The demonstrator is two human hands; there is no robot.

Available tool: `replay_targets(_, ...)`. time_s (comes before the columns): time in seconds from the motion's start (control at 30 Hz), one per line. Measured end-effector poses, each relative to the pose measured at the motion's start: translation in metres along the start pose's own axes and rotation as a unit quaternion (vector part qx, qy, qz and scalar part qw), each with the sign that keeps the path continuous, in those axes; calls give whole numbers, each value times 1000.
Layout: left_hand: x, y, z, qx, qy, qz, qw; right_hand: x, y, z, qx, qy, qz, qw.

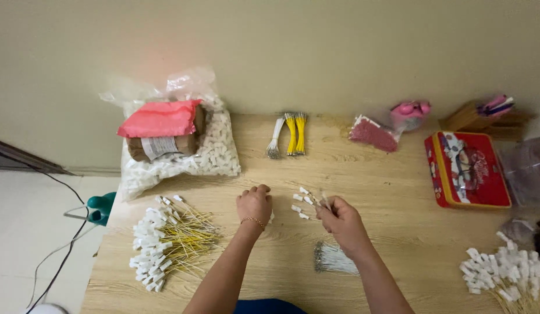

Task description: Sorting and assembling small white plastic components by inserting metal wire leads into them on a wooden desk.

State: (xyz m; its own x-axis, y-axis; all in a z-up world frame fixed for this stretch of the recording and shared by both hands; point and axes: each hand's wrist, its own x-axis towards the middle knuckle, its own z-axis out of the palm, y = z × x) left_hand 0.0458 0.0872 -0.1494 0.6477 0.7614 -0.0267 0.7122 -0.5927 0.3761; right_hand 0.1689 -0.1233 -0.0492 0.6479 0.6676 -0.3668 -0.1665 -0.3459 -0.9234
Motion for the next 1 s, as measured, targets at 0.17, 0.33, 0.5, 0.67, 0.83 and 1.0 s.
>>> replay_targets(0.17, -30, 38, -51, -287, 23, 23, 957, -18, -10, 10, 50, 17, -32, 998)
replay_targets(0.33, -66, 66, -99, -578, -168, -17, 798, -39, -42, 22, -12, 14, -34, 999)
replay_targets(0.5, -76, 67, -109, -628, -205, 2, 751, -41, -28, 21, -45, -8, -104, 994)
replay_targets(0.67, -79, 70, -109, -683, -217, -32, 697, -51, -48, 30, 56, -17, -54, 997)
replay_targets(0.83, -84, 75, -114, -736, -228, -62, 634, -55, -55, 35, 146, -5, -37, 989)
replay_targets(1.0, -85, 73, -104, -708, -192, -23, 679, -53, -46, 28, 19, 14, -156, 987)
